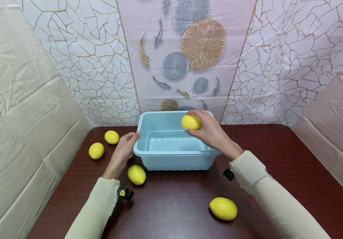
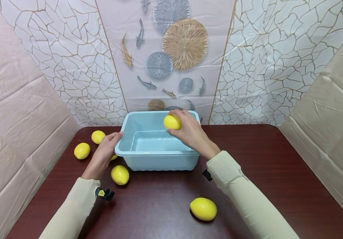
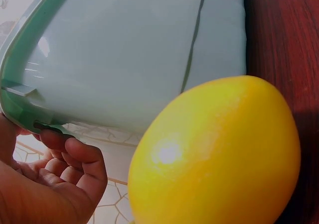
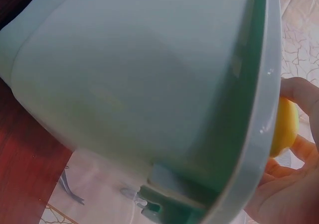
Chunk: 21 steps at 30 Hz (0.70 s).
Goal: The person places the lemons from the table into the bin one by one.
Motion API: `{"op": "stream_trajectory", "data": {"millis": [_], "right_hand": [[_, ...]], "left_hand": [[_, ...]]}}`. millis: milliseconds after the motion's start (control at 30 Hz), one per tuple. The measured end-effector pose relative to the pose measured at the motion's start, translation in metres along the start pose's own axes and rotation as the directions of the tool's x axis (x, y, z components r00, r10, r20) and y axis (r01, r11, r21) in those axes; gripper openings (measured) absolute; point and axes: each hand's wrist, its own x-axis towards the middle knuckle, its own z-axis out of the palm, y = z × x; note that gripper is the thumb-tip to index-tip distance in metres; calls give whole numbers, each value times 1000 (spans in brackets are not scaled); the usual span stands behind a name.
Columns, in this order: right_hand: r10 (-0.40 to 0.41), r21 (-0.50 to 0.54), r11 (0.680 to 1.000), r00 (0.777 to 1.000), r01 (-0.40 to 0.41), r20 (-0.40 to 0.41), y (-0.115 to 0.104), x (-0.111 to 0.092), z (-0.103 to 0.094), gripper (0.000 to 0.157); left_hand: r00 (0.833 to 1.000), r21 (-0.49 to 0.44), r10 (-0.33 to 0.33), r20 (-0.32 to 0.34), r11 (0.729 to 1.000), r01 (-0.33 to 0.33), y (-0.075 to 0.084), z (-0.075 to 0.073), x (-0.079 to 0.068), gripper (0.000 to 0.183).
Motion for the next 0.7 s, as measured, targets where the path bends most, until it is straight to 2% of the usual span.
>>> {"op": "stream_trajectory", "data": {"millis": [700], "right_hand": [[16,-11,1000,1000,-16,6,0,1,2,55]], "left_hand": [[1000,0,-7,-5,1000,7,1,0,1,58]]}}
